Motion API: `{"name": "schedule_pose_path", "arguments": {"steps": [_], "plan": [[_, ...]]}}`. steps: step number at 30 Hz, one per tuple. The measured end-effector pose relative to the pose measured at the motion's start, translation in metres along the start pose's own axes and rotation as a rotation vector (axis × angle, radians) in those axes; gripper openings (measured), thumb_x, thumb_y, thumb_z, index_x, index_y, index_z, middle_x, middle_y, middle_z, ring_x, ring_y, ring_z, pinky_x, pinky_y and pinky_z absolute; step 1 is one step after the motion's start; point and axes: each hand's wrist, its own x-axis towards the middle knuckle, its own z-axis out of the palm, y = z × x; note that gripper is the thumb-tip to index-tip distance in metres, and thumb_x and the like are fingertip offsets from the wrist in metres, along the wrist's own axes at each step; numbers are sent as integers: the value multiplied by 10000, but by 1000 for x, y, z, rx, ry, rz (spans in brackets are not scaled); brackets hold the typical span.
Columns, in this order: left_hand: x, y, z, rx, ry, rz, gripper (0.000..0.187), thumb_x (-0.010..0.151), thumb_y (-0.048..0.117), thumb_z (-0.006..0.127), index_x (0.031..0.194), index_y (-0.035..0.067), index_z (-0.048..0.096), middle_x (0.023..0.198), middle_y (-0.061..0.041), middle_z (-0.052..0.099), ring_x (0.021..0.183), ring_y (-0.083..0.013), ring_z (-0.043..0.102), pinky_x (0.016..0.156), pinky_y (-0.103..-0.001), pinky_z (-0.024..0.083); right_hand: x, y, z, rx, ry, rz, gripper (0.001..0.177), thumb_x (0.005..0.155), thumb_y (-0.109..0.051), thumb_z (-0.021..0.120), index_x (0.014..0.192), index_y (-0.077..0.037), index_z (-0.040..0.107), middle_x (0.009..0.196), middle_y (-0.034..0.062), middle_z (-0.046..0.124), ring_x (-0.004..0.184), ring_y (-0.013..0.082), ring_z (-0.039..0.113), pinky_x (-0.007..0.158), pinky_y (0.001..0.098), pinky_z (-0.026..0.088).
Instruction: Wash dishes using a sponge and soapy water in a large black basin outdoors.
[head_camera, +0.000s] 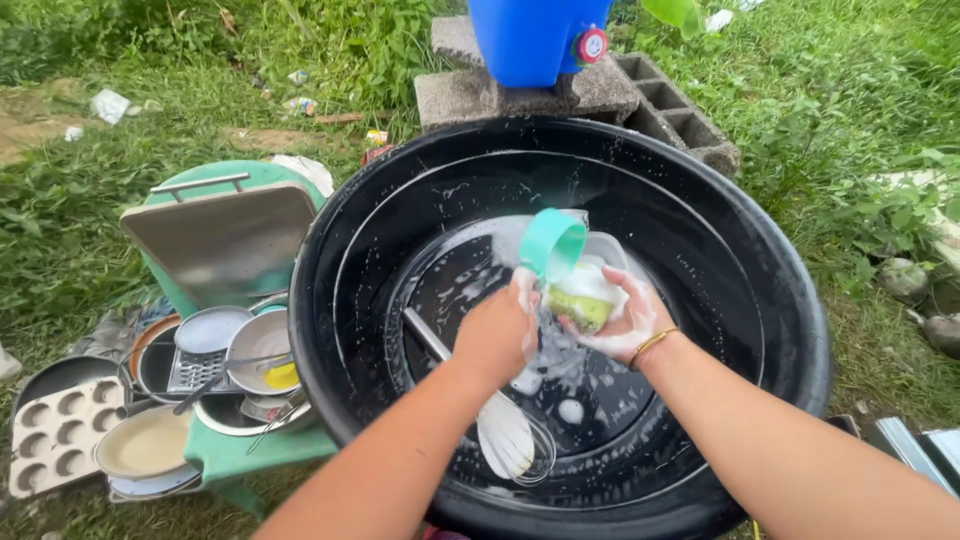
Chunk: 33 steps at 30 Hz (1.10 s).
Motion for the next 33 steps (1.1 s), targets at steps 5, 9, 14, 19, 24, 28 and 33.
{"name": "schedule_pose_path", "arguments": {"steps": [5,9,14,19,24,28,33], "plan": [[2,18,31,-63,-12,-38,231,983,186,503,1196,97,491,951,-207,711,859,-436,681,740,-544,519,-6,-21,-18,30,92,117,491,944,-424,531,1356,-165,591,1369,152,614,1247,369,561,973,534,482],[10,28,39,-106,26,-82,213,1004,199,489,1187,90,491,959,-205,721,865,-439,684,743,-544,517,-6,-41,-29,5,112,83,497,973,-476,494,1360,-183,601,1383,129,614,1255,348,562,978,532,471],[28,15,62,-245,132,-225,234,1029,226,482,1182,52,515,945,-258,701,904,-459,667,789,-527,506,-22,-60,-10,156,-10,20,666,935,-513,315,1372,-106,612,1402,180,625,1265,429,567,987,637,425],[60,-8,94,-460,232,-299,257,1005,216,483,1124,11,581,965,-231,714,915,-383,706,805,-454,532,-10,-87,25,-342,-123,-392,421,941,-271,465,1342,-186,557,1380,82,600,1302,317,557,1063,576,460],[73,11,85,-470,143,-406,283,1001,236,498,1114,13,631,939,-232,722,890,-361,713,800,-436,529,7,-66,41,-1654,-80,-1303,502,903,-177,610,1380,-39,536,1282,187,653,1172,335,652,994,406,515],[77,-17,97,-317,159,-198,256,1001,213,506,1077,15,650,982,-232,729,949,-404,689,817,-460,531,0,-45,63,-1761,123,-831,395,926,-324,616,1217,-56,612,1057,183,708,1036,349,704,919,417,554],[79,-13,60,-253,66,-182,245,980,228,522,1061,36,652,973,-220,734,940,-405,699,822,-466,544,9,-84,46,-2754,-213,-915,369,749,-432,722,903,-97,731,942,129,738,981,310,696,1120,506,396]]}}
